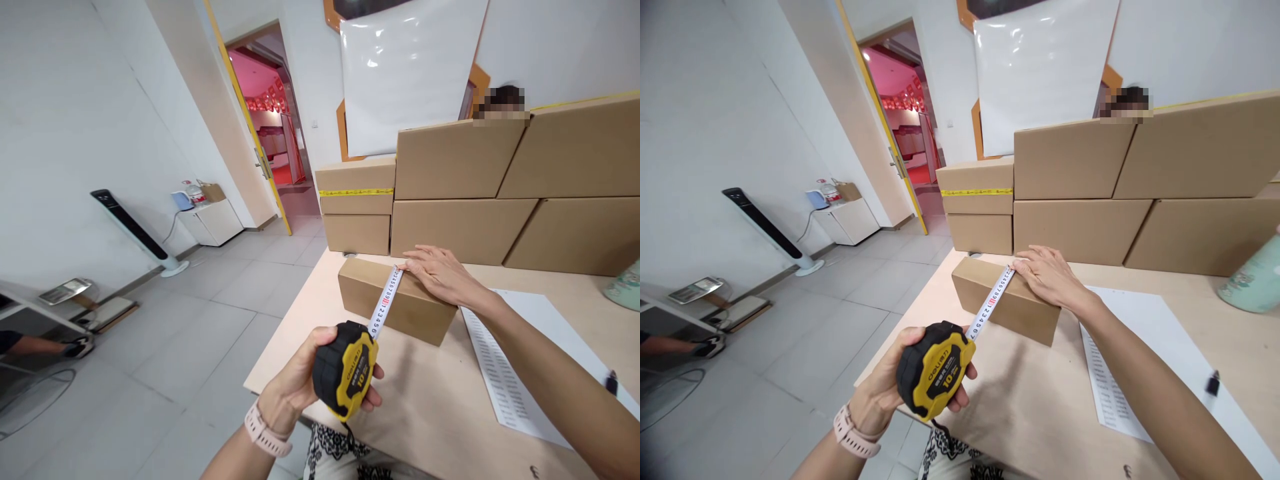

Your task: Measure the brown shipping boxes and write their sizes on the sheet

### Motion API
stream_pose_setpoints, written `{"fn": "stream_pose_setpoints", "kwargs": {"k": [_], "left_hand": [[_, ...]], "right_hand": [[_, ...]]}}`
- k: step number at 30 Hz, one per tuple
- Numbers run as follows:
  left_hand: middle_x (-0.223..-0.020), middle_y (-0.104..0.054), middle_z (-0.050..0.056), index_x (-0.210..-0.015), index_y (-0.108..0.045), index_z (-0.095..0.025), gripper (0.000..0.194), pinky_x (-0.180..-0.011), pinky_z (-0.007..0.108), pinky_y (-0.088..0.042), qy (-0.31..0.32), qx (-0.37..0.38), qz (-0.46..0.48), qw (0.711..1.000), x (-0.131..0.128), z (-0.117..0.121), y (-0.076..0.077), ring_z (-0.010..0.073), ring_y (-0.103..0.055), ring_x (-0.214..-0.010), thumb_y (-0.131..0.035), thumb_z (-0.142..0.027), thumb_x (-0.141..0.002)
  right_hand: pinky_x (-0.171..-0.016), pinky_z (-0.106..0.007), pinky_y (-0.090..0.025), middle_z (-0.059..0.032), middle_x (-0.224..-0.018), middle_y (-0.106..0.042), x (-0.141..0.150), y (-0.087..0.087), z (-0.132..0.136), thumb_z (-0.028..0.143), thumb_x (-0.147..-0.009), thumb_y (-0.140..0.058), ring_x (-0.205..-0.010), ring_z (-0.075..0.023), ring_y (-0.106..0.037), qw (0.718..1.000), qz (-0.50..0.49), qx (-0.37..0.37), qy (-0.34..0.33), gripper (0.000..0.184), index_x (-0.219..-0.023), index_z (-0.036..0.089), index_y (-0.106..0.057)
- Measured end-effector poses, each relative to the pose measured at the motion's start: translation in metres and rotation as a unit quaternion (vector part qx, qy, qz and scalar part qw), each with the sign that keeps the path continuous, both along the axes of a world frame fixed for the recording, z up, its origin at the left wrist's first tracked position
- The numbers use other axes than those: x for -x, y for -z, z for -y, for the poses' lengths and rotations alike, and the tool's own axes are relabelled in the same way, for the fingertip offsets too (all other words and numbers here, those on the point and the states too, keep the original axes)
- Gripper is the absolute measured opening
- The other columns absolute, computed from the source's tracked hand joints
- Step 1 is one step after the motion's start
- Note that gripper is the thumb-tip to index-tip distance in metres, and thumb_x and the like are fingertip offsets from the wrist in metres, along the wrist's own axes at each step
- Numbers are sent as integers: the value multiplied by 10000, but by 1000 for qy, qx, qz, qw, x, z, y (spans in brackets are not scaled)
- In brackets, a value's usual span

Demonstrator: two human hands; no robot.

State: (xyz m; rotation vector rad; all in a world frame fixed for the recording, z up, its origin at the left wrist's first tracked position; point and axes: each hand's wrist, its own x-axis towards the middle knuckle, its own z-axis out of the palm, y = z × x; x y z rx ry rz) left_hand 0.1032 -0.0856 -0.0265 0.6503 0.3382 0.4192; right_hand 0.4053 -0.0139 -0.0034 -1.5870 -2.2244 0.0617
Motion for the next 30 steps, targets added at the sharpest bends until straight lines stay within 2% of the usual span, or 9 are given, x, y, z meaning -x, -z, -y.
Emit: {"fn": "stream_pose_setpoints", "kwargs": {"k": [12,30], "left_hand": [[-1048,-704,163,-1167,-595,-113,592,-809,424,-497,0,-2,5,1000,0,3,1,310,-723,-856,-578,-572,-793],[-1047,-709,157,-1152,-607,-112,591,-820,426,-496,0,-14,2,1000,0,5,2,304,-723,-861,-576,-581,-794]], "right_hand": [[-1074,-556,-315,-24,-1369,-617,5,-2,3,499,-1001,-170,-1333,-310,-451,1000,3,-18,2,589,-1158,301,-702],[-1051,-534,-338,4,-1343,-633,6,-5,6,526,-1000,-155,-1323,-297,-455,999,-18,26,13,590,-1167,342,-690]]}}
